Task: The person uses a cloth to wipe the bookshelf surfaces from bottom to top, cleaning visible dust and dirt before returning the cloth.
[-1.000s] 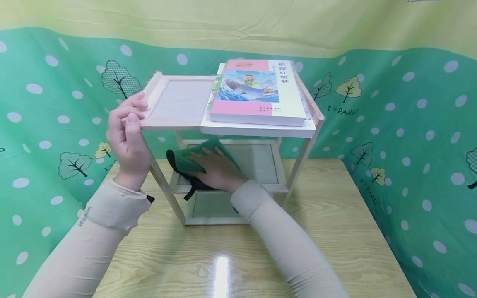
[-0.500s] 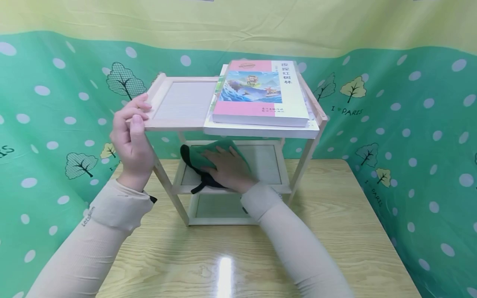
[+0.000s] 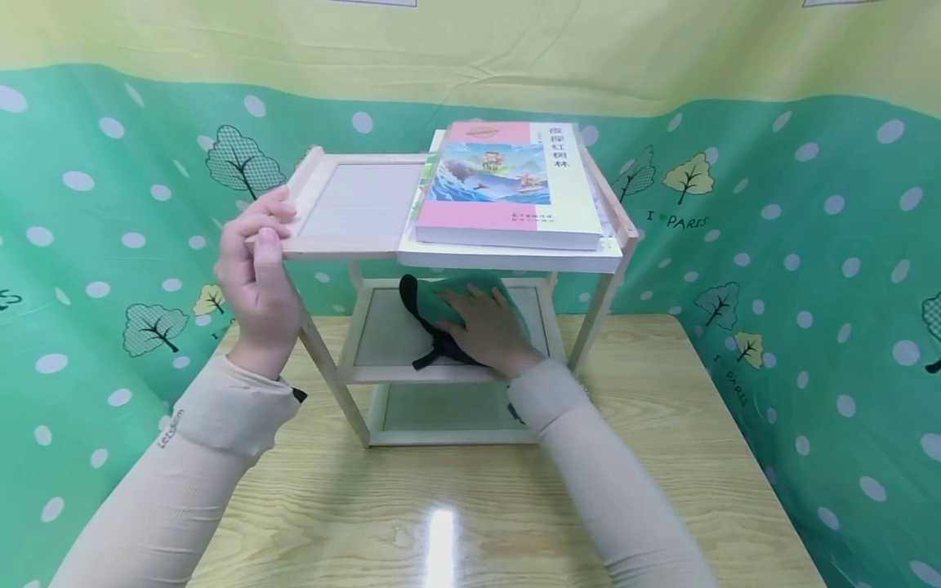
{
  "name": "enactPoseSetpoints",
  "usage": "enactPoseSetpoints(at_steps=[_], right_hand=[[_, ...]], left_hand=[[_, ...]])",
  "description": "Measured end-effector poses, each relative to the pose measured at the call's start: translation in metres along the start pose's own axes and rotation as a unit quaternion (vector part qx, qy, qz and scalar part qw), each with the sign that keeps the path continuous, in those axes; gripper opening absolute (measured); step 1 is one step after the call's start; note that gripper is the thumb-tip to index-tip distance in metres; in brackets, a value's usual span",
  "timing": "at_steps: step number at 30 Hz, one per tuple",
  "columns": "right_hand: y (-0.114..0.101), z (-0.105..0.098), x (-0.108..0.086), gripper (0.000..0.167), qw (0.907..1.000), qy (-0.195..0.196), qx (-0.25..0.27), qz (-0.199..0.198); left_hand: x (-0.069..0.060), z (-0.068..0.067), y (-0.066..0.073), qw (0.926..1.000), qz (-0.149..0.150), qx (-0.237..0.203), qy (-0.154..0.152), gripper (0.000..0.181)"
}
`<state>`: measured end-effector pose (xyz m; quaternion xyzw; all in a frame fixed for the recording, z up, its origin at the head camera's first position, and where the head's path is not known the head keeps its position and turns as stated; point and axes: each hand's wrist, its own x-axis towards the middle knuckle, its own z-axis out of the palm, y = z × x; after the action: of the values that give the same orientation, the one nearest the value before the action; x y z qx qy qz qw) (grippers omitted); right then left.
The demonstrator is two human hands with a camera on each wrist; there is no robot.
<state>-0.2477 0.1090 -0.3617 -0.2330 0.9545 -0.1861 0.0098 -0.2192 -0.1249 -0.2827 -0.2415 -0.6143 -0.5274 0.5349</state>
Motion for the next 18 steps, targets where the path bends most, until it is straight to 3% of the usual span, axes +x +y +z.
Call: enactPoseSetpoints(at_steps=[5, 14, 18], right_hand=[[0.01, -0.003, -0.003, 0.058, 0.9998, 0.013, 0.006, 0.014], [0.019, -0.004, -0.011, 0.057, 0.9963, 0.063, -0.043, 0.04], [0.019, -0.002, -0.012, 0.056, 0.9925, 0.084, -0.054, 0.07]], left_hand=[[-0.001, -0.001, -0.001, 1.0, 0.001, 0.001, 0.001, 0.029], [-0.001, -0.001, -0.002, 1.0, 0.004, 0.002, 0.001, 0.029], [-0.001, -0.001, -0.002, 1.0, 0.003, 0.0, -0.002, 0.029]])
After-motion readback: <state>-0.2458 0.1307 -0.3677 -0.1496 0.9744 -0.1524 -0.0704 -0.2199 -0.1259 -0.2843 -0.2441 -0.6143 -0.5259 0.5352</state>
